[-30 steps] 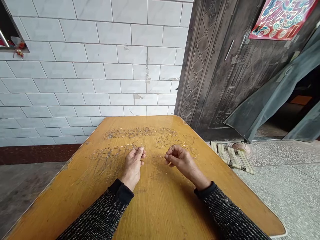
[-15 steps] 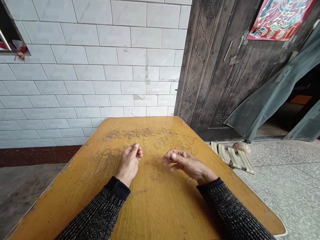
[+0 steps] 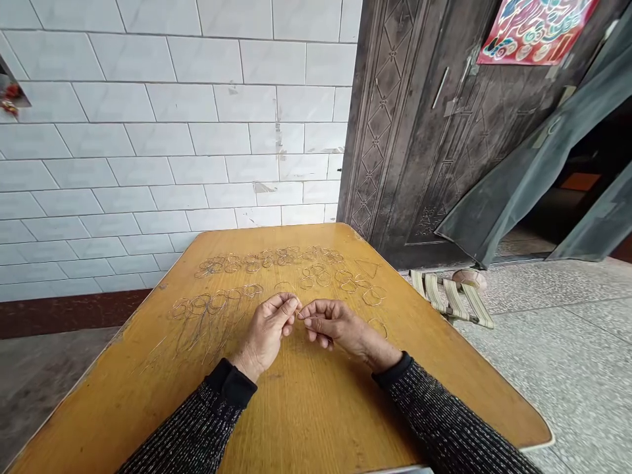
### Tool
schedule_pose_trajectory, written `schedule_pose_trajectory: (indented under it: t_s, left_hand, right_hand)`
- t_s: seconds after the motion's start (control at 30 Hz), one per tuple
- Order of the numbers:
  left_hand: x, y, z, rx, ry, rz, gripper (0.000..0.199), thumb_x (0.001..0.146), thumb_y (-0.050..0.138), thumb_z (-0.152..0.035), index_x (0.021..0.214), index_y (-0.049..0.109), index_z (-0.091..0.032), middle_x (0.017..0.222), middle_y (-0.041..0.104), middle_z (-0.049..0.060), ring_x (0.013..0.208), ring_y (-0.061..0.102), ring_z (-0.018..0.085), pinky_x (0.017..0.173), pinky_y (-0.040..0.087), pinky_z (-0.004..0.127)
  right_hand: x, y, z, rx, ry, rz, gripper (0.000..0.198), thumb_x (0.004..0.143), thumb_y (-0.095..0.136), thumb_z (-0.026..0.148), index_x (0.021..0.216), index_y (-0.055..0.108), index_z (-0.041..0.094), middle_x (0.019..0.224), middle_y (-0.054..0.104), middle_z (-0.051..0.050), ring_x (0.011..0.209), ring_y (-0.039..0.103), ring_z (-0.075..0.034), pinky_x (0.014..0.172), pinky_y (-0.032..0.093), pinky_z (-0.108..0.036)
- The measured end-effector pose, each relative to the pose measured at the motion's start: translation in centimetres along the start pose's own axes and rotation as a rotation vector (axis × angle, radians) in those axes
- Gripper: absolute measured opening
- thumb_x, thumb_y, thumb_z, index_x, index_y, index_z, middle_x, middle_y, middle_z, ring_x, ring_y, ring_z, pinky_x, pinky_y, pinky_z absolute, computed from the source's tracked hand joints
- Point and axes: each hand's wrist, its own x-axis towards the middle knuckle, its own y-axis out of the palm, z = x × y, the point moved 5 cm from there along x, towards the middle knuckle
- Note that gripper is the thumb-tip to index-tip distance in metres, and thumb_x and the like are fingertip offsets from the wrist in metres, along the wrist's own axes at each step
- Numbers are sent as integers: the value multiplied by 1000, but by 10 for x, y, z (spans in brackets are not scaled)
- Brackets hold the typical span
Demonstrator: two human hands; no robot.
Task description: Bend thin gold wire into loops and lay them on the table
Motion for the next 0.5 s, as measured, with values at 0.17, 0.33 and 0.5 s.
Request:
schedule_pose_trajectory:
  t_s: [0.17,0.33,0.5]
  left_hand:
    - [1,0,7,-183,-63,-103,23,66,69,-33,70,58,-13,66,50,-3,50,38,4,42,28,15]
    - [1,6,10,-344,-121,-120,26,64,70,-34,67,56,-13,57,47,-4,47,42,4,42,32,16]
    - [-1,12,8,-327,-105,-11,25,67,68,-35,70,56,-14,55,50,-4,43,46,6,42,33,18]
  right_hand:
    - [4,2,-3,139,-50,-50,30,62,70,38,74,57,15,51,58,4,35,42,-3,36,29,-16]
    - [4,8,-3,217,-131,-77,25,65,69,36,72,58,15,54,58,3,38,43,-3,38,31,-16]
    - [2,12,0,208,-83,-24,26,69,65,39,72,60,15,56,59,2,40,47,-4,39,33,-16]
